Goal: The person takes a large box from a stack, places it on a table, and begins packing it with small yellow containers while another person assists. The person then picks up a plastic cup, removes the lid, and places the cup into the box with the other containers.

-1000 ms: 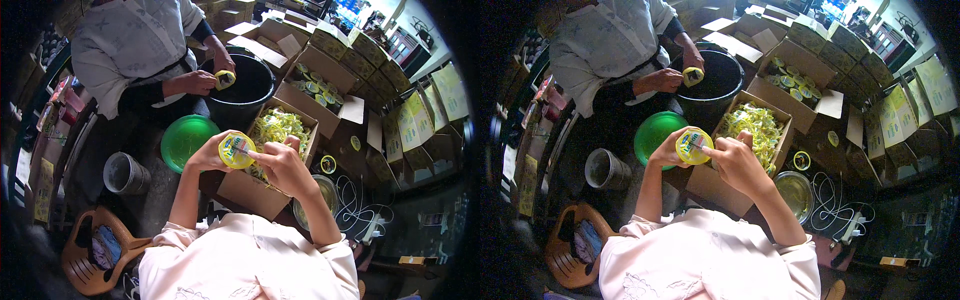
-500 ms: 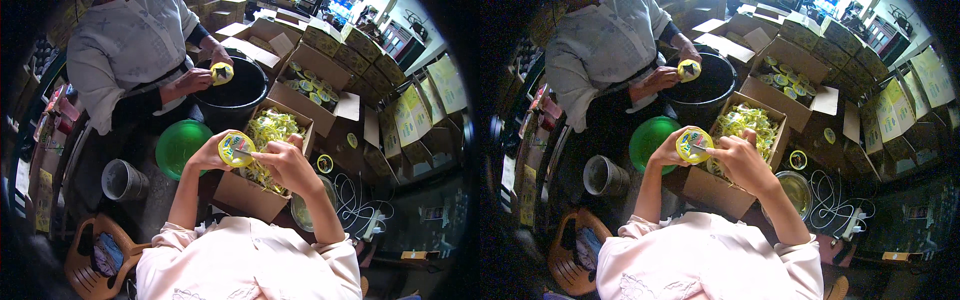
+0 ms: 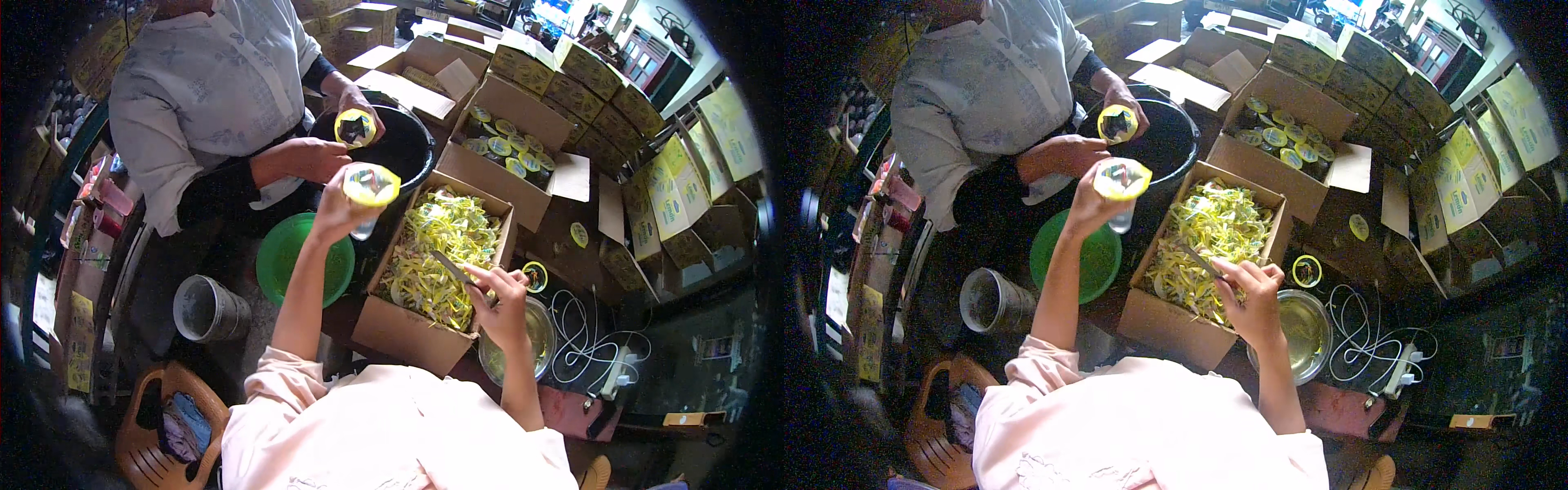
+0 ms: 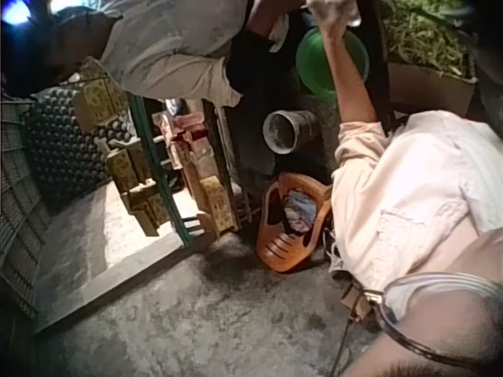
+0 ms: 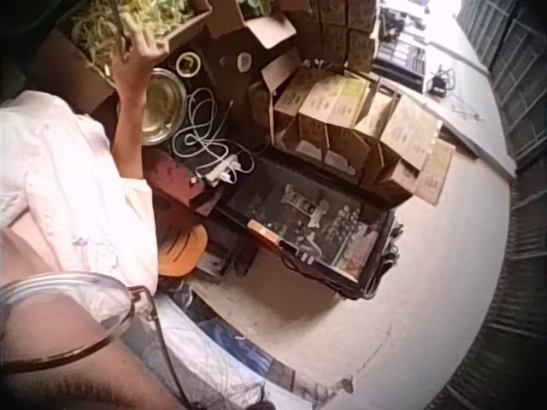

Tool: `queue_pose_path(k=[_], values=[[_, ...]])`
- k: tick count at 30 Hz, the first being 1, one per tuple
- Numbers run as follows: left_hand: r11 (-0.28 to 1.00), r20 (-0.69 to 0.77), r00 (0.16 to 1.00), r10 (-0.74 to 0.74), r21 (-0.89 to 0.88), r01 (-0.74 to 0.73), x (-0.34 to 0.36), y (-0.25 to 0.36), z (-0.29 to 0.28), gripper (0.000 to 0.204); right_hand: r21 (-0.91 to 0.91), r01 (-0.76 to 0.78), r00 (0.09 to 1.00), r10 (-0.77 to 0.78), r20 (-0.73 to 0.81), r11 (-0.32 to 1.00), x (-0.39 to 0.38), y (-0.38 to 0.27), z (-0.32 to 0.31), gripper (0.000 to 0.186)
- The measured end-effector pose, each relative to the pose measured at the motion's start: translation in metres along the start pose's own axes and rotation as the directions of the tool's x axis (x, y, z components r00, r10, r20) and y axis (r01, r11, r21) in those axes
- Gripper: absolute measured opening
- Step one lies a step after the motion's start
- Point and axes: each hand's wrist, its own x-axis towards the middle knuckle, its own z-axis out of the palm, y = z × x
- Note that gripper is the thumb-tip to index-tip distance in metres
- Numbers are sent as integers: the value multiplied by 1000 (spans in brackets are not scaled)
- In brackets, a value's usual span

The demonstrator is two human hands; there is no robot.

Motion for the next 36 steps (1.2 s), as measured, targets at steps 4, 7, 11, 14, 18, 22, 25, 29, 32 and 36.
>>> queue_pose_path(k=[4,7,11,14,18,22,25,29,32,36], values=[[949,-14,996,-91,303,91,38,-1,5,46,32,-115,993,115,3,993,-23,1,1,28],[706,-36,949,-312,660,257,64,-18,16,56,5,-181,983,181,-11,984,-40,5,2,28],[357,-109,792,-601,850,388,94,-5,50,64,7,-256,962,255,-92,967,-60,9,-13,26],[61,-183,730,-658,954,294,113,-25,59,51,7,-343,936,343,-82,939,-77,9,-27,24],[-222,-109,762,-638,974,-47,121,-60,70,35,-38,-318,940,309,-143,947,-96,10,-45,22],[-521,-5,769,-640,738,-428,115,-88,72,36,-17,-385,911,377,-164,923,-112,16,-60,22],[-585,-54,775,-630,690,-427,115,-90,67,31,22,-379,909,376,-179,925,-113,14,-66,21],[-443,-119,760,-639,865,-236,110,-67,66,30,62,-408,900,413,-143,911,-119,21,-66,21],[-434,-95,777,-623,868,-242,103,-34,59,52,114,-384,907,397,-141,916,-119,21,-63,20],[-379,-92,745,-661,898,-225,111,-21,53,70,109,-369,915,381,-132,923,-117,21,-63,20]])
